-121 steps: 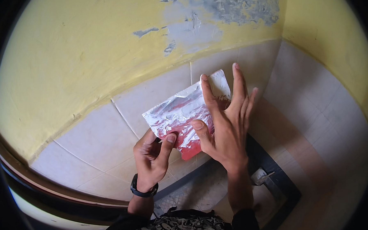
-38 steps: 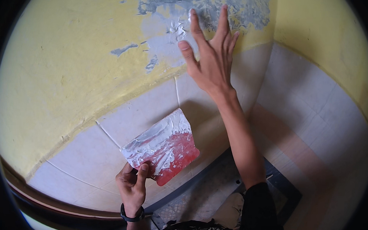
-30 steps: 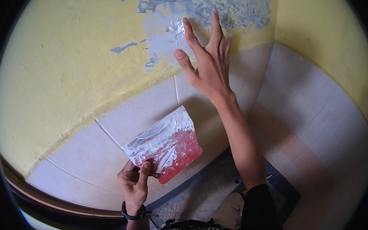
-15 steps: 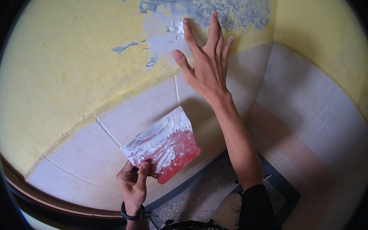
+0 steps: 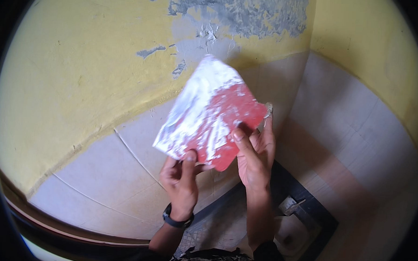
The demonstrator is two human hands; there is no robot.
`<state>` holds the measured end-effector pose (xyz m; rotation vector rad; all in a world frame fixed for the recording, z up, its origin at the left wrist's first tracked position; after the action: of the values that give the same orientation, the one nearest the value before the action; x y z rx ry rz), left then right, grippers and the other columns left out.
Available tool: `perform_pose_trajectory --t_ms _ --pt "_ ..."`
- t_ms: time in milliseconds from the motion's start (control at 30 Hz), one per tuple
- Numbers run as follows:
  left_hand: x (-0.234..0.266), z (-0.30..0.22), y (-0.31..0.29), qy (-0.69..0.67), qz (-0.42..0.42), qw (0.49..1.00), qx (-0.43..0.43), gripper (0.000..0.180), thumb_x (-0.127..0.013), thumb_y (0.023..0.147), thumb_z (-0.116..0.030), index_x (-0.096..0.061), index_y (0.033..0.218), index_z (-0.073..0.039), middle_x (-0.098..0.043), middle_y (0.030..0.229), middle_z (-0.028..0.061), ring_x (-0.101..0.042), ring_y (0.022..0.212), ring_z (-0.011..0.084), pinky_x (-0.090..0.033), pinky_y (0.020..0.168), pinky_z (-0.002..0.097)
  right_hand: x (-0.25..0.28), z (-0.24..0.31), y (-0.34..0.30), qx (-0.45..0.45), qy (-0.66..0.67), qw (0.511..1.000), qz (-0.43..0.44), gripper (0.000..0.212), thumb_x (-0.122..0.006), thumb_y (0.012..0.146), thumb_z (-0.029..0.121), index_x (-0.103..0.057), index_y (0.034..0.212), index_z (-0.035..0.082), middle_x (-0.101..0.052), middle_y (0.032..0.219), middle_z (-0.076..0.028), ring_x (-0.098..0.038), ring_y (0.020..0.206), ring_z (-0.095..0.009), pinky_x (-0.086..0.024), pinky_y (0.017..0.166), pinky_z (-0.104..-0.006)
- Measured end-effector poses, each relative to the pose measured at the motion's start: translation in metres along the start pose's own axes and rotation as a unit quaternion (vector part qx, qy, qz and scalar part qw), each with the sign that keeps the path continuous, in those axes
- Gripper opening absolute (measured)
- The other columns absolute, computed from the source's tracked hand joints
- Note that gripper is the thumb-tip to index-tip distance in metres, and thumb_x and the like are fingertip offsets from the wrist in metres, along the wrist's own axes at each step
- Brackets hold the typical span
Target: The person applies white putty to a damaged section of a yellow wall using a scraper and their fingers. They spread the material over the wall surface and smooth it with their fingertips.
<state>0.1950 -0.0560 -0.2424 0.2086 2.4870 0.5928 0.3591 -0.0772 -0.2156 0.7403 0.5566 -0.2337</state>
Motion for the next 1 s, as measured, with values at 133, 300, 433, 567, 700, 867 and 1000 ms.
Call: perform_pose_trajectory --t_ms 133,300,433,567,700,867,1000 --pt "-0.022 0.013 0.019 -0.011 0.082 0.995 0.053 0.039 -0.059 0.106 -0.018 -0.055 0.137 0.005 -0.064 0.123 0.0136 -0.069 0.102 0.021 -0.064 0.084 0.0397 -0.009 0.025 0.022 0.099 -0.09 0.987 -0.084 0.059 -0.064 0.093 -0.007 -0.043 0.148 -0.002 -0.06 0.134 -0.013 -0.059 0.119 -0.015 -0.047 0.104 -0.0336" --pt "0.006 0.005 0.019 0.053 0.124 0.99 0.036 0.055 -0.06 0.105 -0.025 -0.044 0.147 0.007 -0.058 0.136 0.0189 -0.068 0.109 0.0282 -0.06 0.094 0.0476 -0.04 0.104 0.092 0.366 -0.337 0.861 -0.109 0.081 -0.061 0.092 -0.007 -0.016 0.159 -0.005 -0.068 0.117 -0.016 -0.068 0.104 -0.023 -0.052 0.095 -0.0346" --pt "0.05 0.001 0.0 0.135 0.184 0.972 0.049 0.047 -0.062 0.103 -0.015 -0.049 0.143 0.006 -0.064 0.127 0.0166 -0.07 0.102 0.0256 -0.061 0.093 0.0454 -0.086 0.08 0.117 0.263 -0.582 0.764 -0.087 0.1 -0.06 0.088 -0.008 0.01 0.159 -0.004 -0.069 0.086 -0.024 -0.071 0.073 -0.028 -0.057 0.07 -0.0351" --pt "0.083 -0.001 -0.014 0.142 0.176 0.969 0.095 0.047 -0.064 0.101 -0.014 -0.051 0.141 0.007 -0.064 0.127 0.0155 -0.07 0.1 0.024 -0.061 0.091 0.0437 -0.116 0.056 0.108 0.232 -0.536 0.808 -0.07 0.099 -0.056 0.089 -0.003 0.011 0.161 0.002 -0.063 0.095 -0.021 -0.068 0.074 -0.025 -0.058 0.066 -0.0354" --pt "0.099 -0.01 -0.01 0.094 0.124 0.983 0.099 0.043 -0.065 0.1 -0.009 -0.054 0.139 0.006 -0.067 0.122 0.0147 -0.071 0.098 0.0198 -0.058 0.092 0.0349 -0.185 0.039 0.082 0.424 -0.47 0.774 -0.04 0.092 -0.045 0.089 -0.017 0.008 0.162 0.003 -0.055 0.136 -0.03 -0.068 0.102 -0.033 -0.063 0.082 -0.0426" --pt "0.088 -0.022 -0.006 0.13 0.16 0.978 0.044 0.04 -0.062 0.103 -0.012 -0.056 0.137 0.006 -0.067 0.119 0.017 -0.07 0.096 0.0197 -0.06 0.089 0.0376 -0.184 0.052 0.038 0.496 -0.489 0.697 -0.172 0.095 -0.056 0.09 -0.01 0.008 0.16 -0.003 -0.068 0.1 -0.033 -0.071 0.066 -0.034 -0.065 0.062 -0.0375" --pt "0.066 -0.033 -0.004 0.104 0.144 0.983 0.053 0.04 -0.06 0.104 -0.013 -0.055 0.138 0.007 -0.066 0.118 0.018 -0.07 0.096 0.0229 -0.062 0.087 0.0419 -0.104 0.068 0.041 0.251 -0.257 0.93 -0.073 0.093 -0.057 0.094 -0.008 0.008 0.159 -0.003 -0.069 0.104 -0.021 -0.071 0.081 -0.021 -0.059 0.072 -0.0317"
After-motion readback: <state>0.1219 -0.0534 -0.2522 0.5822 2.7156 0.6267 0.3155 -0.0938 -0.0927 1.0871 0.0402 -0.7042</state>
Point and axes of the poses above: each hand's wrist, its own y-axis towards the middle knuckle, its own x-axis out of the back of the hand, z = x × y, the point moved 4 cm from there along y, towards the middle knuckle
